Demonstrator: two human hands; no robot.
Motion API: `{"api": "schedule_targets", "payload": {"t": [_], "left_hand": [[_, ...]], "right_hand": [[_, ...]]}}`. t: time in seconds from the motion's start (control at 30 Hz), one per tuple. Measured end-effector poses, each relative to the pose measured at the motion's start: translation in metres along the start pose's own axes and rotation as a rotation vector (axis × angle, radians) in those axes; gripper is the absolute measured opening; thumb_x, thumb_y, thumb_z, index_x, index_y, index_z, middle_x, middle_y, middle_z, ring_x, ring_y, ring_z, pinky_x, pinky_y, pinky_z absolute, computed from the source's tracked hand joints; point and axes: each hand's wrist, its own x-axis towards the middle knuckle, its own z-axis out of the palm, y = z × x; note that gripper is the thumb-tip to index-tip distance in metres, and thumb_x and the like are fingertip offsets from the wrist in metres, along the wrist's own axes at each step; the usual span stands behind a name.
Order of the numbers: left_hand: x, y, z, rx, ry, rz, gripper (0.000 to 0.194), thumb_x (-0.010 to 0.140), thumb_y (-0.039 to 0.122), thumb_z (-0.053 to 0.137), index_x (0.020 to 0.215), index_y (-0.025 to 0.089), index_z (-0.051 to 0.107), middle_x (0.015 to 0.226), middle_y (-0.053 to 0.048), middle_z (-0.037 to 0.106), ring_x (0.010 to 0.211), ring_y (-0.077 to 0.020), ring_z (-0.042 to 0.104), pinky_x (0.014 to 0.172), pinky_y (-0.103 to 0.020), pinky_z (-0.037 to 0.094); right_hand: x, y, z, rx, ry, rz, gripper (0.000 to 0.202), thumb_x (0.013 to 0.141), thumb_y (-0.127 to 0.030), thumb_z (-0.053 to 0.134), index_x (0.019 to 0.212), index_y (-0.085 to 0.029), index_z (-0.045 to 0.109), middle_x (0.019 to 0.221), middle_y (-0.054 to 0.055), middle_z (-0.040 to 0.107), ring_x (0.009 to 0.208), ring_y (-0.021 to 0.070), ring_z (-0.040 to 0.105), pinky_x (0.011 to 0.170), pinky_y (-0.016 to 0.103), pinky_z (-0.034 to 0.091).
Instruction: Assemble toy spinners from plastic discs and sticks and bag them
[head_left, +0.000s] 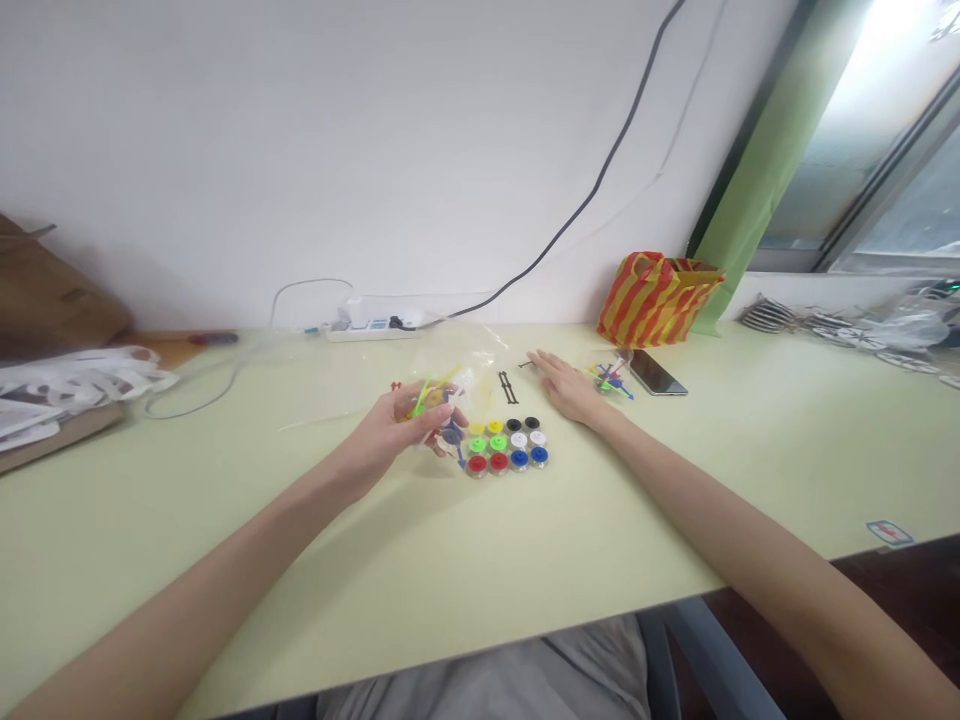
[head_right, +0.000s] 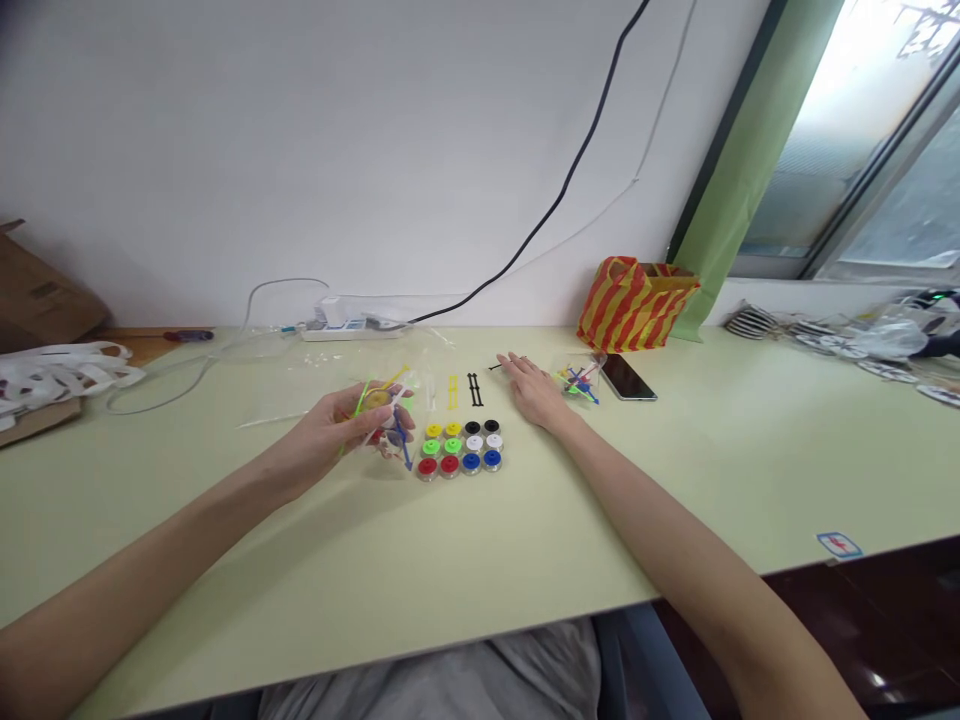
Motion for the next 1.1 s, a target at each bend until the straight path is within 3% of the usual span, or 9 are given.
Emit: {"api": "schedule_targets", "payload": {"t": [0.1,0.17,0.27,0.37,0.57,0.63,0.73,0.87,1.1], "left_hand": [[0.0,0.0,0.0,0.001,0.003,-0.01,0.04,0.092,0.052,0.069,0.114,0.019,0.068,0.107,-0.011,0.075,0.082,-0.0199,0.068,0.075,-0.033,0.053],[0.0,0.0,0.0,0.005,0.0,-0.013,0.04,0.091,0.053,0.069,0.113,0.019,0.069,0.105,-0.01,0.075,0.08,-0.0193,0.067,0.075,-0.034,0.053],[0.0,-0.001,-0.002,0.013,0.005,-0.005,0.039,0.091,0.052,0.069,0.11,0.018,0.071,0.104,-0.011,0.074,0.083,-0.0207,0.068,0.075,-0.034,0.053],[0.001,-0.003,-0.004,0.011,0.022,0.002,0.04,0.092,0.051,0.069,0.115,0.019,0.07,0.108,-0.011,0.073,0.089,-0.0226,0.068,0.075,-0.035,0.053],[-0.001,0.0,-0.002,-0.035,0.028,-0.045,0.05,0.089,0.05,0.074,0.127,0.019,0.063,0.105,-0.011,0.074,0.081,-0.0221,0.07,0.067,-0.034,0.056],[-0.001,0.002,-0.001,-0.057,0.024,-0.083,0.057,0.086,0.049,0.077,0.131,0.019,0.06,0.098,-0.01,0.075,0.074,-0.0209,0.069,0.059,-0.031,0.055],[-0.002,0.001,-0.002,-0.067,0.013,-0.114,0.059,0.084,0.047,0.079,0.132,0.02,0.059,0.093,-0.009,0.075,0.07,-0.0204,0.07,0.054,-0.028,0.053],[-0.001,-0.003,-0.004,-0.073,-0.057,-0.154,0.059,0.083,0.047,0.08,0.131,0.019,0.06,0.092,-0.009,0.075,0.067,-0.0212,0.071,0.051,-0.027,0.052],[-0.002,-0.006,-0.007,-0.064,-0.191,-0.186,0.065,0.083,0.045,0.081,0.138,0.018,0.06,0.083,-0.006,0.073,0.062,-0.0145,0.065,0.053,-0.023,0.052]], "right_hand": [[0.009,0.0,0.002,0.016,0.039,-0.049,0.067,0.098,-0.009,0.035,0.163,-0.023,0.029,0.169,0.007,0.032,0.152,0.0273,0.033,0.118,0.048,0.035],[0.016,-0.001,0.003,0.021,0.067,-0.063,0.062,0.097,-0.009,0.039,0.158,-0.021,0.042,0.162,0.009,0.044,0.146,0.0275,0.04,0.116,0.047,0.036],[0.021,-0.002,0.003,0.03,0.094,-0.051,0.038,0.098,-0.013,0.048,0.128,-0.018,0.071,0.135,0.013,0.068,0.128,0.0297,0.054,0.108,0.046,0.041],[0.02,-0.002,0.0,0.04,0.14,-0.045,0.028,0.098,-0.014,0.051,0.102,-0.016,0.079,0.115,0.013,0.074,0.114,0.0294,0.059,0.101,0.044,0.043],[0.009,-0.011,-0.023,0.082,0.347,-0.006,0.029,0.103,-0.024,0.05,0.113,-0.017,0.076,0.116,0.015,0.068,0.108,0.0269,0.059,0.088,0.038,0.048],[0.003,-0.021,-0.039,0.223,0.505,0.015,0.029,0.103,-0.031,0.052,0.11,-0.018,0.077,0.106,0.012,0.067,0.095,0.024,0.061,0.081,0.037,0.049],[-0.013,-0.048,-0.065,0.688,0.686,0.033,0.033,0.103,-0.044,0.054,0.095,-0.02,0.075,0.08,0.003,0.061,0.066,0.0157,0.057,0.067,0.032,0.05],[-0.041,-0.095,-0.088,1.227,0.593,0.054,0.038,0.097,-0.055,0.06,0.084,-0.02,0.068,0.067,-0.001,0.057,0.054,0.0118,0.053,0.054,0.027,0.049],[-0.059,-0.129,-0.082,1.173,0.395,0.019,0.023,0.092,-0.04,0.071,0.086,-0.018,0.073,0.067,0.002,0.067,0.06,0.0154,0.061,0.052,0.028,0.051]]}}
